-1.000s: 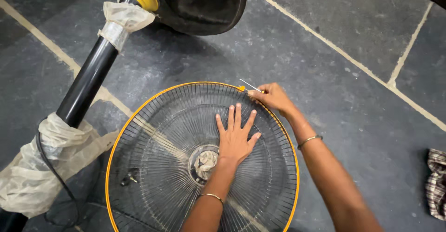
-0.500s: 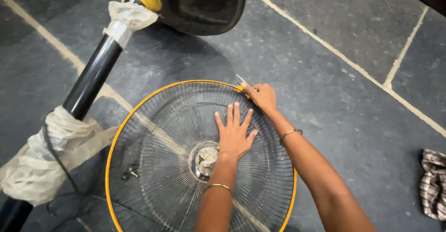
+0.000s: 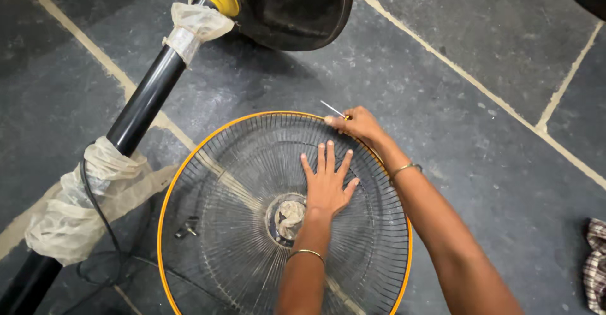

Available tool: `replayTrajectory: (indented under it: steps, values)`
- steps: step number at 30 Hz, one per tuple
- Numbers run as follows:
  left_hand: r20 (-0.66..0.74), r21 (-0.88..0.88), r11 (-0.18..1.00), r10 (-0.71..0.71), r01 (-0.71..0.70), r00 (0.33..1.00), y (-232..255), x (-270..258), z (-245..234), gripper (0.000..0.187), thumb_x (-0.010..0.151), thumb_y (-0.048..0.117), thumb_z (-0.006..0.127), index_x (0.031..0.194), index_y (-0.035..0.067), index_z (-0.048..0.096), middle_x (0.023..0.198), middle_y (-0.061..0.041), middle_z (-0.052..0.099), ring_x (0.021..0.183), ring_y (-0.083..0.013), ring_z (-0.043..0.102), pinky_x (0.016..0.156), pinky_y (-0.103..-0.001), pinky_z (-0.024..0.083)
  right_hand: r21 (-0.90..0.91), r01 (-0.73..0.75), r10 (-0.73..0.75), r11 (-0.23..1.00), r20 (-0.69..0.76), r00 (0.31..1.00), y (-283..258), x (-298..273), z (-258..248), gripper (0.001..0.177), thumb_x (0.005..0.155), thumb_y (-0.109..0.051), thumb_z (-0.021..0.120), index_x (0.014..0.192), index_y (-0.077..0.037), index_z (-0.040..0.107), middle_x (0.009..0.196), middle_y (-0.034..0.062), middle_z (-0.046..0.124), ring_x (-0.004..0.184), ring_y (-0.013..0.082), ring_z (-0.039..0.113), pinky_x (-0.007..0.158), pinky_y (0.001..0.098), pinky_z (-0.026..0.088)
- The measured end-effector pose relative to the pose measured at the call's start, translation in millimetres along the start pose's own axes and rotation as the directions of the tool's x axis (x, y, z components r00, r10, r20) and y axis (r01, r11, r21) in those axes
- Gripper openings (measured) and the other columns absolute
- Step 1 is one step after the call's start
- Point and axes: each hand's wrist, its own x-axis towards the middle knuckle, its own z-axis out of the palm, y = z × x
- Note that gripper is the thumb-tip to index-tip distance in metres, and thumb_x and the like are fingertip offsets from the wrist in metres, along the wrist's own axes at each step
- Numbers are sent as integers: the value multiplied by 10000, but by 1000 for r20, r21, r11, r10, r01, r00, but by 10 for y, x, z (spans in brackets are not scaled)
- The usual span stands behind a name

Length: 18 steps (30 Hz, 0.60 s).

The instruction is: The person sits on the floor and uses a screwdriver to tighten screws on the yellow plastic frame of a fan cage. The person repeatedly adjusts the cage and secures the frame to the metal mesh.

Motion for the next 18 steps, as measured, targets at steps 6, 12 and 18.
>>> replayTrajectory:
  steps: [6,12,18]
  values:
    - [22,19,1000,-9,8,1000,-18,-6,35,750,907,582,561,1561,262,377,1656,-213,203,1539,-386,131,1146,-758,48,81,-160,140,984,213,967,19,204,-128,422,806,-414,857,907,-9,797,733,62,679,626,190,524,541,366,367]
    - [42,19,1000,-5,4,999,-18,-3,46,759,904,587,554,1567,281,349,1656,-216,185,1537,-390,121,1141,-758,42,-10,99,-91,995,290,953,-41,375,-142,334,694,-296,917,878,-47,793,798,26,753,755,130,653,700,305,527]
    - [37,22,1000,-6,5,999,-21,-19,77,761,912,584,551,1577,277,343,1663,-213,178,1537,-388,123,1143,-758,44,-255,104,-52,961,200,978,-15,421,-91,424,672,-341,936,898,-30,757,819,98,746,784,200,684,719,384,522]
